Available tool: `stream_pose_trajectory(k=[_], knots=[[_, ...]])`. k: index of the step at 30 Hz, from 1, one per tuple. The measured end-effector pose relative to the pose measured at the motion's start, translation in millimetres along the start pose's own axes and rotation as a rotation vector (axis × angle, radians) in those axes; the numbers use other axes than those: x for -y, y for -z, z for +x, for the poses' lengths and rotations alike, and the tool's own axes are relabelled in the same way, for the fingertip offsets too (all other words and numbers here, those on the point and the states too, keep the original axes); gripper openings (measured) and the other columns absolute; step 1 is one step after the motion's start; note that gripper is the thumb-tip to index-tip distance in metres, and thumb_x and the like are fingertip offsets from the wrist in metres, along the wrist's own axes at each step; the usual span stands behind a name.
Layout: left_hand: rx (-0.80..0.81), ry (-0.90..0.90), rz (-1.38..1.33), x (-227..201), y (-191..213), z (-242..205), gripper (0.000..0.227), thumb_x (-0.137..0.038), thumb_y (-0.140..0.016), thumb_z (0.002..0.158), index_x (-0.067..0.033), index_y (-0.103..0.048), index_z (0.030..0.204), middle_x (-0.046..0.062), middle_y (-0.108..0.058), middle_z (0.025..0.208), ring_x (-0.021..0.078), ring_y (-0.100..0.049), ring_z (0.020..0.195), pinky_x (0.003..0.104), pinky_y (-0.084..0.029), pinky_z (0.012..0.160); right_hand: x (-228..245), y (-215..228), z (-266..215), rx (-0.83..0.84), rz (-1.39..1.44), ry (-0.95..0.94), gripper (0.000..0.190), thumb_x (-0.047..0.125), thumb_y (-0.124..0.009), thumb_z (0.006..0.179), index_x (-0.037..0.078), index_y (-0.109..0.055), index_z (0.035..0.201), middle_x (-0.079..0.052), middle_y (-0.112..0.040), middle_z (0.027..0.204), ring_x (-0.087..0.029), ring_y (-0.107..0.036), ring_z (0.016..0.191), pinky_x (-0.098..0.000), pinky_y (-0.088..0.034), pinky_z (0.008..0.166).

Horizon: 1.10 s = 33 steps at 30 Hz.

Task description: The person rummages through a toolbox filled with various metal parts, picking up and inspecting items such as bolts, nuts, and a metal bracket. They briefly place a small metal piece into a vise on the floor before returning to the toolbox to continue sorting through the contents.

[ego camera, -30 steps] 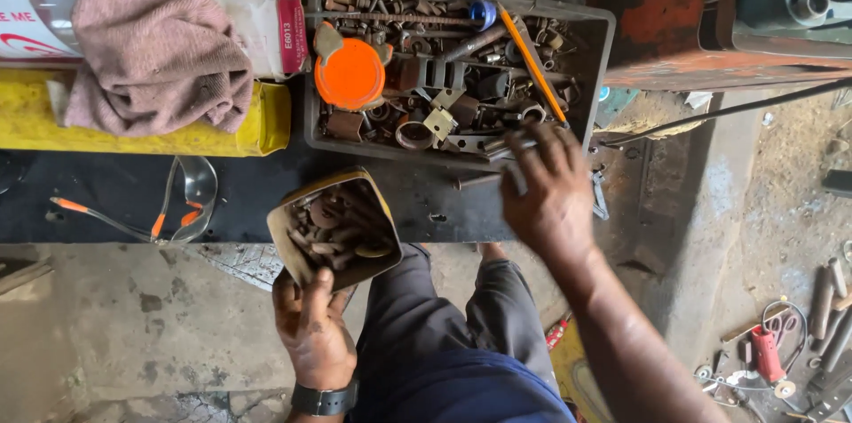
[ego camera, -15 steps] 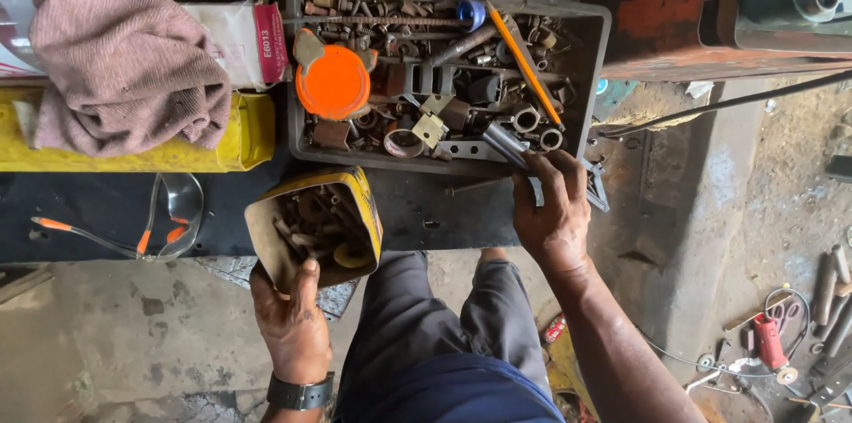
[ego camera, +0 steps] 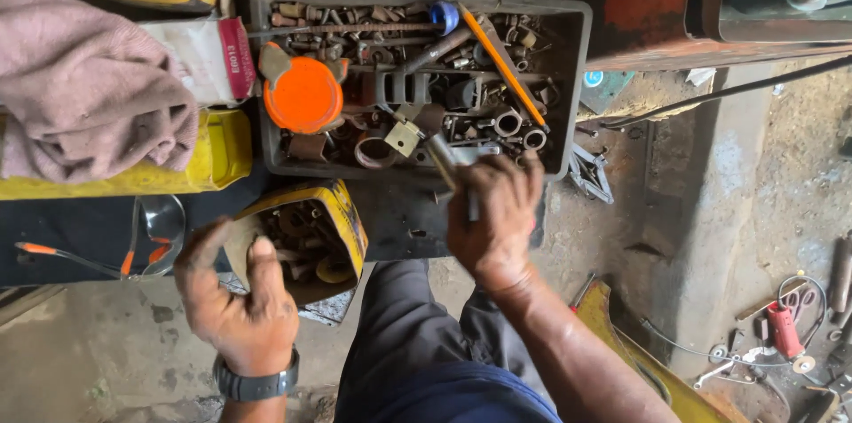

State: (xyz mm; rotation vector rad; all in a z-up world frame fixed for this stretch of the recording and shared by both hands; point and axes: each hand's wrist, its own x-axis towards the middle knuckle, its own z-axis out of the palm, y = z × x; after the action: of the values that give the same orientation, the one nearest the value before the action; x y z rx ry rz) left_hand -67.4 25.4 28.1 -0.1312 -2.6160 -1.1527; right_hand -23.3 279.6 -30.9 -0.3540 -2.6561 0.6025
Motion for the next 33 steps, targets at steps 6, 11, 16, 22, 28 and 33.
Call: stream_pose_trajectory(k=[6, 11, 16, 22, 28, 33], knots=[[0.174, -0.203, 0.118, -19, -25, 27, 0.024, -0.012, -0.07, 0.104, 0.0024, -0.067, 0.124, 0.021, -0.067, 0.126, 0.039, -0.062, 0.124, 0.051, -0.049, 0.113, 9, -16, -13, 0.119, 0.181, 0.097, 0.041, 0.012, -0.067, 0.104, 0.002, -0.054, 0.142, -0.023, -0.058, 0.132, -0.038, -0.059, 0.125, -0.0586, -0.051, 0.109], [0.322, -0.438, 0.242, -42, -49, 40, 0.016, -0.021, -0.066, 0.102, -0.0102, -0.076, 0.108, 0.011, -0.072, 0.119, 0.0342, -0.064, 0.117, 0.053, -0.04, 0.107, 35, -25, -12, 0.225, 0.18, 0.12, 0.052, -0.004, -0.046, 0.093, 0.006, -0.058, 0.143, -0.02, -0.056, 0.151, -0.036, -0.055, 0.144, -0.0561, -0.041, 0.124], [0.402, -0.452, 0.365, -41, -67, 43, 0.021, -0.024, -0.068, 0.095, -0.0196, -0.079, 0.112, 0.009, -0.07, 0.131, 0.0312, -0.065, 0.121, 0.054, -0.035, 0.108, 49, -30, -5, 0.191, 0.275, 0.056, 0.039, 0.014, -0.053, 0.11, 0.004, -0.051, 0.148, -0.022, -0.056, 0.153, -0.039, -0.056, 0.146, -0.0555, -0.044, 0.124], [0.421, -0.473, 0.467, -36, -69, 41, 0.029, -0.026, -0.068, 0.086, -0.022, -0.08, 0.113, 0.011, -0.066, 0.142, 0.0334, -0.061, 0.128, 0.053, -0.035, 0.108, 53, -20, 4, 0.202, 0.489, 0.058, 0.042, 0.008, -0.059, 0.11, 0.0, -0.047, 0.15, -0.028, -0.054, 0.153, -0.043, -0.058, 0.145, -0.0506, -0.052, 0.121], [0.465, -0.475, 0.459, -38, -66, 43, 0.033, -0.035, -0.07, 0.087, -0.0293, -0.08, 0.118, 0.008, -0.063, 0.148, 0.0336, -0.054, 0.135, 0.056, -0.03, 0.108, 43, -25, -7, 0.219, 0.594, -0.115, 0.055, -0.001, -0.074, 0.096, 0.01, -0.053, 0.145, -0.019, -0.05, 0.149, -0.037, -0.06, 0.139, -0.0442, -0.064, 0.103], [0.523, -0.455, 0.415, -34, -65, 42, 0.034, -0.042, -0.07, 0.088, -0.0279, -0.08, 0.117, 0.009, -0.06, 0.151, 0.0363, -0.051, 0.138, 0.06, -0.026, 0.111, 47, -8, 11, 0.207, 0.727, -0.206, 0.045, -0.004, -0.074, 0.091, 0.009, -0.06, 0.132, -0.013, -0.056, 0.128, -0.028, -0.061, 0.122, -0.0396, -0.058, 0.105]])
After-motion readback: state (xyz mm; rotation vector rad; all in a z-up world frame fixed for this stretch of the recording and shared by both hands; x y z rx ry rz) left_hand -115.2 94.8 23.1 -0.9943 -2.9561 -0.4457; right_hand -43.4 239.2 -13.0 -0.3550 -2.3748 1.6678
